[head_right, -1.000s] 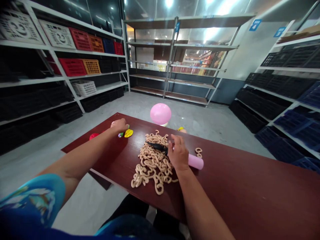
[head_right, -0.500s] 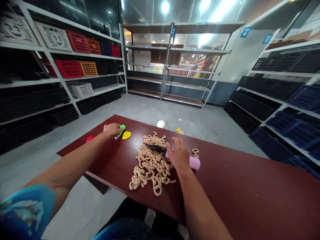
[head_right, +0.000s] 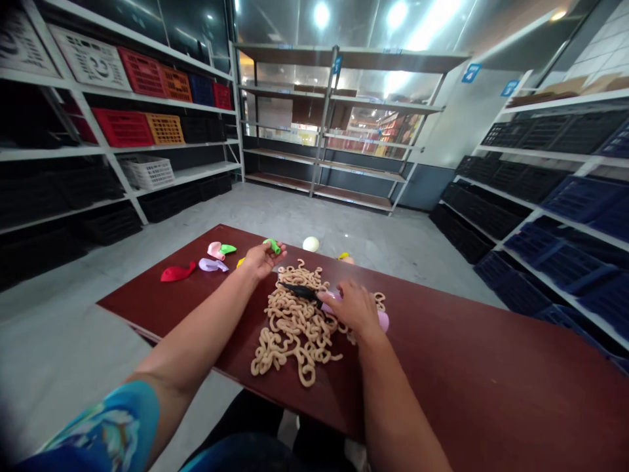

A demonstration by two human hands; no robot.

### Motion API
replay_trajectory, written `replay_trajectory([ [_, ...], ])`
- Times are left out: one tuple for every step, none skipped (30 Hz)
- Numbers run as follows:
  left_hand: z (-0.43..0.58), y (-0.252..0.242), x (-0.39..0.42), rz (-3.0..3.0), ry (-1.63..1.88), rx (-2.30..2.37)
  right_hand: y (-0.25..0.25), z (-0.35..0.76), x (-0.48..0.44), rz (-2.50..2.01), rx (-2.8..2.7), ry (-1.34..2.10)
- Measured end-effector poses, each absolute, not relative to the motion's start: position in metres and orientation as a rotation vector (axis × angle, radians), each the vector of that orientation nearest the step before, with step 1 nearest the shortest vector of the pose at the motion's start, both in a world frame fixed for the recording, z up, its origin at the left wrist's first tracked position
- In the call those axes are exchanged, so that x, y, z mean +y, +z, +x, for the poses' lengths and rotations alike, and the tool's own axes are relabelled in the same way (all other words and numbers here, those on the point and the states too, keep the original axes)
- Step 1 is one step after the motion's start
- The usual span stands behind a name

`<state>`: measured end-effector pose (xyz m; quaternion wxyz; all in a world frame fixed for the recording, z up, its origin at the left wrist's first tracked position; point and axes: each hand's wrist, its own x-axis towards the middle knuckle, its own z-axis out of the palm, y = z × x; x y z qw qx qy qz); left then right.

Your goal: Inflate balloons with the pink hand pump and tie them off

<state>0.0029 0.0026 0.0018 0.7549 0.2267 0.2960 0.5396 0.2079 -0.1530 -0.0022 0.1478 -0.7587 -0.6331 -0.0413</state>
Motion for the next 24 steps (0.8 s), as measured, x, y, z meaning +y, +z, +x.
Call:
replay_trajectory([
  [0.006,-0.006,0.005,0.455,1.202,0.619,-0.002,0.213,-0.154,-2.205,-1.852,-0.055],
  [0.008,-0.013,0.008,0.443,1.237,0.591,-0.001,0.219,-0.156,-2.22,-1.892,0.02],
  [0.008,-0.019,0.011,0.448,1.267,0.561,-0.001,0.224,-0.158,-2.227,-1.938,0.105],
  [0.007,-0.025,0.014,0.459,1.296,0.528,0.0,0.229,-0.161,-2.229,-1.983,0.191],
  [0.005,-0.029,0.017,0.468,1.313,0.507,0.0,0.233,-0.163,-2.233,-2.013,0.263],
  [0.004,-0.032,0.019,0.47,1.32,0.492,0.001,0.236,-0.165,-2.246,-2.024,0.309],
  [0.002,-0.034,0.021,0.465,1.32,0.485,0.001,0.238,-0.167,-2.261,-2.021,0.329],
  [0.002,-0.035,0.021,0.454,1.314,0.485,0.002,0.239,-0.169,-2.266,-2.009,0.328],
  [0.002,-0.035,0.021,0.443,1.303,0.482,0.004,0.239,-0.17,-2.254,-1.995,0.309],
  [0.002,-0.034,0.02,0.433,1.294,0.473,0.005,0.238,-0.17,-2.228,-1.982,0.277],
  [0.003,-0.033,0.018,0.423,1.286,0.46,0.007,0.236,-0.17,-2.187,-1.972,0.236],
  [0.004,-0.032,0.016,0.409,1.279,0.449,0.008,0.234,-0.169,-2.143,-1.963,0.188],
  [0.006,-0.031,0.014,0.391,1.273,0.439,0.009,0.231,-0.168,-2.106,-1.956,0.138],
  [0.007,-0.03,0.012,0.369,1.27,0.433,0.01,0.228,-0.166,-2.08,-1.952,0.091],
  [0.007,-0.029,0.011,0.345,1.27,0.43,0.01,0.224,-0.165,-2.066,-1.955,0.051],
  [0.008,-0.028,0.01,0.321,1.273,0.429,0.01,0.22,-0.163,-2.062,-1.96,0.017],
  [0.009,-0.027,0.009,0.3,1.279,0.426,0.009,0.216,-0.162,-2.062,-1.965,-0.01],
  [0.009,-0.026,0.008,0.284,1.286,0.418,0.008,0.212,-0.161,-2.063,-1.97,-0.032],
  [0.01,-0.026,0.007,0.272,1.293,0.408,0.007,0.209,-0.16,-2.065,-1.972,-0.045],
  [0.011,-0.025,0.007,0.264,1.295,0.397,0.006,0.207,-0.159,-2.067,-1.972,-0.055],
  [0.011,-0.025,0.006,0.259,1.295,0.385,0.005,0.205,-0.159,-2.069,-1.973,-0.06],
  [0.012,-0.025,0.006,0.254,1.292,0.377,0.005,0.204,-0.159,-2.07,-1.976,-0.062],
  [0.012,-0.025,0.006,0.25,1.287,0.37,0.004,0.204,-0.158,-2.072,-1.978,-0.063],
  [0.013,-0.025,0.005,0.248,1.281,0.367,0.004,0.204,-0.158,-2.077,-1.976,-0.068],
])
